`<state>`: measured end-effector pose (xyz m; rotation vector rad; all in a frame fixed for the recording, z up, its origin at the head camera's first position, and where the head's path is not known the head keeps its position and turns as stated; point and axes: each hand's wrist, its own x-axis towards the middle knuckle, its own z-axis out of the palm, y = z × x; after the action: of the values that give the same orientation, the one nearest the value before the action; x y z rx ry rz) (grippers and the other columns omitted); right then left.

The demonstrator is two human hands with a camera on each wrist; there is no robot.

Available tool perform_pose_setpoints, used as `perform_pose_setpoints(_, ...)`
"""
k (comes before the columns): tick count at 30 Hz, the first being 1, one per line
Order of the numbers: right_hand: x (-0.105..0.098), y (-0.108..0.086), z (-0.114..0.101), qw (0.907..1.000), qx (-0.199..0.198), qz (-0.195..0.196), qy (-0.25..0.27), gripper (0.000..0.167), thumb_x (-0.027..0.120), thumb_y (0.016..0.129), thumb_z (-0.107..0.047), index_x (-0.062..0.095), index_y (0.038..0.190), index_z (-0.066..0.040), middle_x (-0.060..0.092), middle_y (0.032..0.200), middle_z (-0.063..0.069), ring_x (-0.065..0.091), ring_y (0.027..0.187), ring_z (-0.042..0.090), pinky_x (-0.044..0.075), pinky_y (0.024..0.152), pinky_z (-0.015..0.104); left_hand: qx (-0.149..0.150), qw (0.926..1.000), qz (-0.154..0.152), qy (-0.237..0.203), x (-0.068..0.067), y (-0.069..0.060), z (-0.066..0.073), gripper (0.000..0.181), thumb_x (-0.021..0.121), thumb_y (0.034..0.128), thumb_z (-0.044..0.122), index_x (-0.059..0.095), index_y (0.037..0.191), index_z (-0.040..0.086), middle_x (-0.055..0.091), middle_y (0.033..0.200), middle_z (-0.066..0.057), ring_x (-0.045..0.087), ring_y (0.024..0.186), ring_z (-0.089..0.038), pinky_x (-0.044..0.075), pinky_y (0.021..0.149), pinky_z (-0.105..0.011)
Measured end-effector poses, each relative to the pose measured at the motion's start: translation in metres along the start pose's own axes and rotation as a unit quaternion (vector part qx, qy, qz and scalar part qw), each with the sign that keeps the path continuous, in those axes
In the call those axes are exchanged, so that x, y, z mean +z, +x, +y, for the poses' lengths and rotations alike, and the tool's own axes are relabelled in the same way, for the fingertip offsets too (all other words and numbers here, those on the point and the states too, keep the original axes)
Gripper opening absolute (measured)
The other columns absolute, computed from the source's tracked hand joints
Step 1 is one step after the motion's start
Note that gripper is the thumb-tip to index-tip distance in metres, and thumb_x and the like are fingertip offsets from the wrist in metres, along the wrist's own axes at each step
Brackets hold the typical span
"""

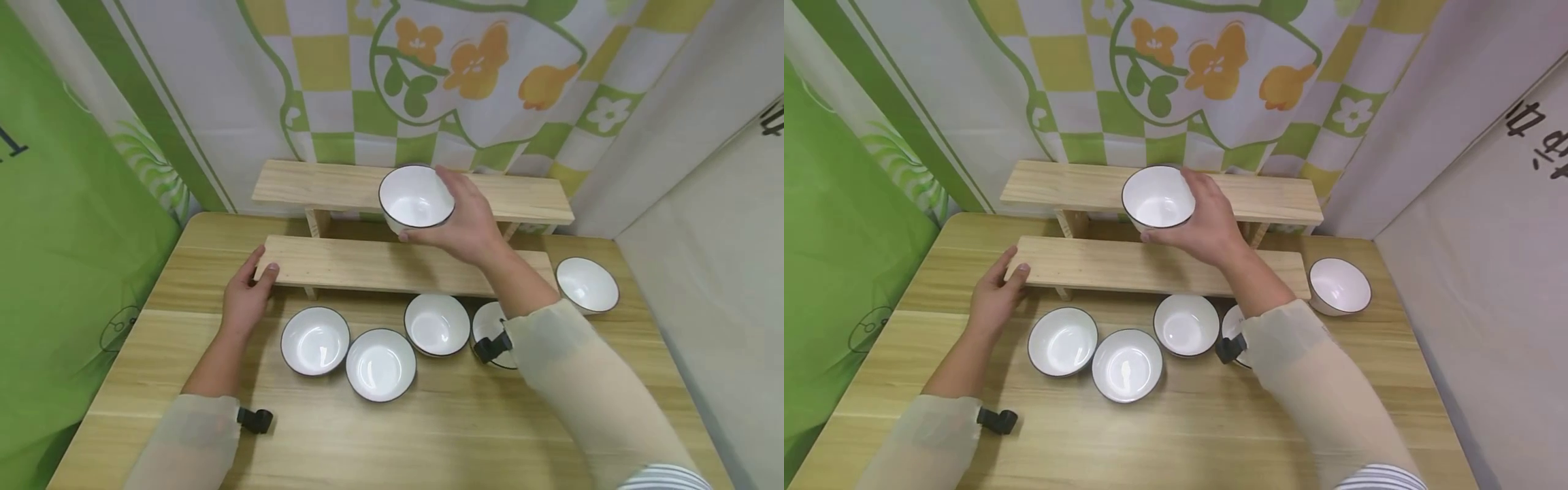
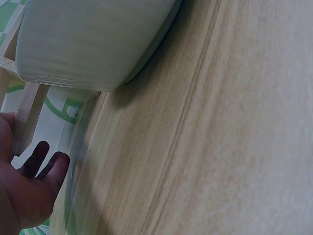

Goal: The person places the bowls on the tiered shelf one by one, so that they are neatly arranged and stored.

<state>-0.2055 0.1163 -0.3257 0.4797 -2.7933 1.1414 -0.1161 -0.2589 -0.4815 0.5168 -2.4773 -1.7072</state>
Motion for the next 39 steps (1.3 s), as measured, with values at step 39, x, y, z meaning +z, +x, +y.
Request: perform_pose_setpoints(39, 0.051, 0.044, -0.051, 0.9993, 0.001, -0.033, 0.020, 0.123, 0.097, 0.059, -0.057, 0.040, 0.160, -0.016, 0.040, 0.157, 0.013, 0.042, 0.141, 0.031, 0.039, 0.114, 0.044, 0.007, 0.9998, 0.002, -0.018, 0.001, 0.002, -0.002, 0.064, 0.060, 0.1004, 0.058, 0.042, 0.159, 0.040, 0.039, 0.163, -0.009, 0.056, 0.123, -0.028, 0.049, 0.091, -0.023)
